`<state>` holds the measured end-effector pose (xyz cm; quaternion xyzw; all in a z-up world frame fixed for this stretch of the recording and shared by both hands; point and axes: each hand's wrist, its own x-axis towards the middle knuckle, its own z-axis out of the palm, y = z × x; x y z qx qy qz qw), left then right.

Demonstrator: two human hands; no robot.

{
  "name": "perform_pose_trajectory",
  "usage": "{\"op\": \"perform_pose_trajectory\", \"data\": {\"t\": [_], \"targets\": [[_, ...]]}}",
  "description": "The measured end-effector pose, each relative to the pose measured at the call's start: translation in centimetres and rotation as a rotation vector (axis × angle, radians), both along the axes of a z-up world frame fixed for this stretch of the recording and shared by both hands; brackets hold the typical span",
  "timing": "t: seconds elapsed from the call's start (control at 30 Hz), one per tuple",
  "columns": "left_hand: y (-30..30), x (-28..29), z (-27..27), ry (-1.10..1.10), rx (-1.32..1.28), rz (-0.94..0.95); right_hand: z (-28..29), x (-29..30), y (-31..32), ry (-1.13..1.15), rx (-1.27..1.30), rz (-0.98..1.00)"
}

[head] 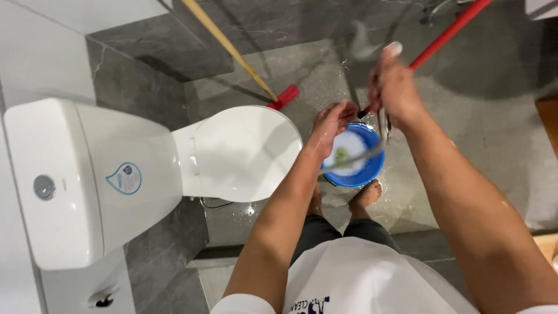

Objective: Cleaning a bathroom floor and shower area using water and a bucket.

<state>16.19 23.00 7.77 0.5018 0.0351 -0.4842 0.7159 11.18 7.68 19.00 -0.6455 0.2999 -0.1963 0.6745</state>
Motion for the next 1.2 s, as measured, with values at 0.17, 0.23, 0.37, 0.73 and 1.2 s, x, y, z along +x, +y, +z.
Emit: {"op": "perform_pose_trajectory", "data": {"t": [0.17,0.23,0.37,0.73,1.2], "targets": [[0.2,-2.5,-1.6,0.040,0.075,-0.062,0.4,-2.6,1.8,0.328,0.286,0.253],[0.5,-3.6,-3.0,0.071,0.065,-0.055,0.1,-3.2,2.1,0.315,0.305,0.210],[1.3,-5.5,-5.5,0.124,0.123,-0.058,-1.4,-5.0,2.0,0.268,0.291,0.238],[-1.7,-17.1,-3.7,-0.027,0.218,-0.118,-4.6,-10.1,-0.1,0.225,0.467,0.230],[-1.0,-26.7,-5.3,-0.851,0.613,0.310,-11.5,-17.5,-0.9,0.325,0.777,0.374]]}}
